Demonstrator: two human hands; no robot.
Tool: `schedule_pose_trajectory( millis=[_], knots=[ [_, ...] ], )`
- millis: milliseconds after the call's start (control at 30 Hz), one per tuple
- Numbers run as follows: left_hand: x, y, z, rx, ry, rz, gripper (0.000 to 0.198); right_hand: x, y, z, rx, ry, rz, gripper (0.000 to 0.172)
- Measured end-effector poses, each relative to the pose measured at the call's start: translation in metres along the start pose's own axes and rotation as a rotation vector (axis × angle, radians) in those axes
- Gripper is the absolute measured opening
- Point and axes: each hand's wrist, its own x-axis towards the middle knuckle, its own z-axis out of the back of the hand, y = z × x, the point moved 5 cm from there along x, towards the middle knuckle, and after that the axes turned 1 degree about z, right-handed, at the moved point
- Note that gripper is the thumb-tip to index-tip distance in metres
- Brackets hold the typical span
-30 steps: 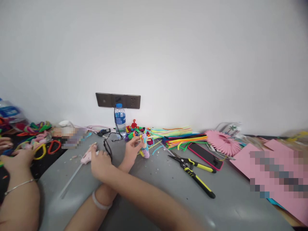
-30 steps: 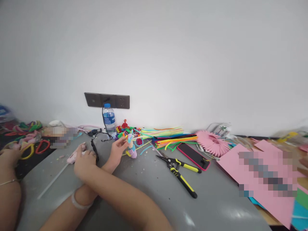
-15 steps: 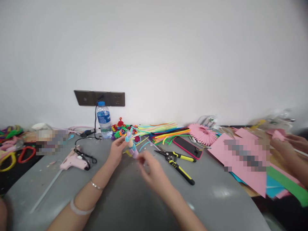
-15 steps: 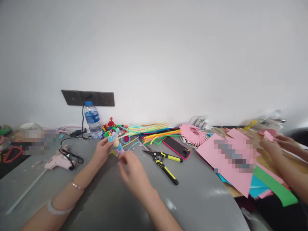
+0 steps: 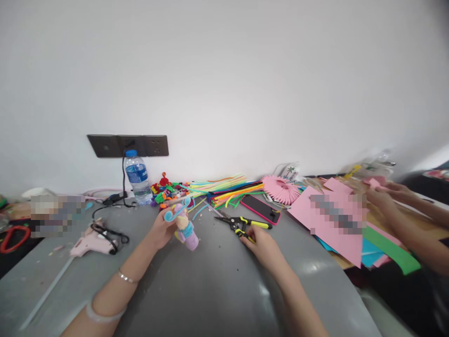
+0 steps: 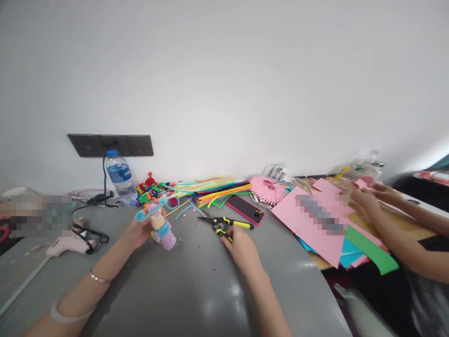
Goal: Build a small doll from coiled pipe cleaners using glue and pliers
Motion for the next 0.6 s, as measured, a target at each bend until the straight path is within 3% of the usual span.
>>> schedule_pose_trajectory(
  millis=[167,300,367,467,600],
  knots=[
    [-0.001,0.002,0.001,-0.114,0.059,0.032,0.048,-0.007,0.003,0.013,0.005,0.155,-0.037,0.019],
    [-0.001,0.003,-0.003,-0.134,0.129,0.027,0.045,-0.028,-0.001,0.004,0.343,0.461,-0.242,0.029],
    [-0.002,0.002,-0.003,-0.128,0.129,0.013,0.045,-0.036,-0.002,-0.003,0.495,0.545,-0.301,0.039],
    [-0.002,0.002,-0.004,-0.115,0.116,0.018,0.045,-0.041,-0.003,-0.008,0.654,0.515,-0.285,0.049],
    [-0.002,0.001,-0.004,-0.109,0.080,0.020,0.045,-0.040,0.005,-0.009,0.785,0.431,-0.235,0.050]
  ],
)
